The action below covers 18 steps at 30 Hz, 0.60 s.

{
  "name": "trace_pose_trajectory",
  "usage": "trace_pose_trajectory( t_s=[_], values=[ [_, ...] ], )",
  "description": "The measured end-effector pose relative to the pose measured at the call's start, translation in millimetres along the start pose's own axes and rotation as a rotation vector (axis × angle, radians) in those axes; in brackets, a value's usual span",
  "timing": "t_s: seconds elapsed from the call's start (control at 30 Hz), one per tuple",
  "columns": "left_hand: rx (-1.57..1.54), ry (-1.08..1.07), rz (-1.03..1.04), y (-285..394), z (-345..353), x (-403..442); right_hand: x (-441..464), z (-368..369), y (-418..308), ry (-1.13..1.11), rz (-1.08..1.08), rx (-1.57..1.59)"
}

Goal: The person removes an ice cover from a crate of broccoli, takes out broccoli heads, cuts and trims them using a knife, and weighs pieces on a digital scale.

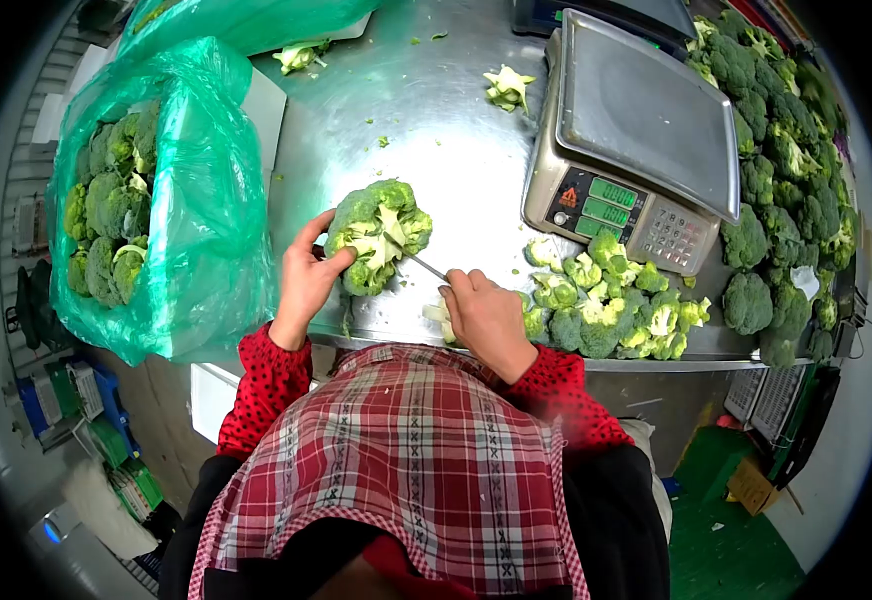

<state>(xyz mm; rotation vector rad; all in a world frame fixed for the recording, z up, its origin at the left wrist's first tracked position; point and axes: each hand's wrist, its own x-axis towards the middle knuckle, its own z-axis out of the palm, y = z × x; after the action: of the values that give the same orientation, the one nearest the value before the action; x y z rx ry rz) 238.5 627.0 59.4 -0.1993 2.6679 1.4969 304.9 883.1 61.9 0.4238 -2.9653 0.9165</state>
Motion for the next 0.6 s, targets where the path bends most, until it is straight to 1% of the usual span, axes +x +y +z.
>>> trace_pose_trajectory(
  t_s=[0.07, 0.13, 0.17, 0.23, 0.27, 0.33, 0.37, 0.4, 0.43, 0.47, 0.5, 0.53, 0.57, 0.6],
  values=[
    [0.032, 0.001, 0.017, 10, 2, -3, 0, 3, 3, -0.022, -0.021, -0.127],
    [0.148, 0.022, 0.15, 21, 4, -5, 0, 9, 10, -0.011, -0.025, -0.166],
    [0.144, 0.018, 0.15, 26, 8, -7, -1, 12, 13, 0.002, -0.031, -0.201],
    [0.237, 0.084, 0.325, 34, 17, -10, 3, 23, 22, 0.027, -0.025, -0.209],
    [0.232, 0.077, 0.33, 34, 19, -11, 6, 27, 24, 0.05, -0.023, -0.211],
    [0.202, 0.082, 0.273, 35, 21, -7, 11, 26, 28, 0.052, -0.02, -0.208],
    [0.151, 0.028, 0.166, 32, 17, -3, 10, 23, 26, -0.025, 0.035, -0.038],
    [0.153, 0.027, 0.165, 29, 13, -3, 7, 21, 23, -0.103, 0.089, 0.135],
    [0.087, -0.01, 0.088, 25, 10, -2, 2, 28, 27, -0.165, 0.189, 0.34],
    [0.019, -0.047, 0.012, 20, 8, 0, 5, 21, 28, -0.162, 0.189, 0.339],
    [-0.086, -0.05, 0.009, 9, 9, -1, 11, 7, 25, -0.399, 0.502, 0.872],
    [-0.084, -0.049, 0.006, 3, 5, -2, 15, -4, 22, -0.637, 0.817, 1.407],
    [-0.171, -0.113, -0.094, 5, 0, -4, 12, -10, 20, -0.575, 0.741, 1.332],
    [-0.259, -0.176, -0.193, 6, -6, -5, 12, -12, 22, -0.498, 0.659, 1.149]
  ],
)
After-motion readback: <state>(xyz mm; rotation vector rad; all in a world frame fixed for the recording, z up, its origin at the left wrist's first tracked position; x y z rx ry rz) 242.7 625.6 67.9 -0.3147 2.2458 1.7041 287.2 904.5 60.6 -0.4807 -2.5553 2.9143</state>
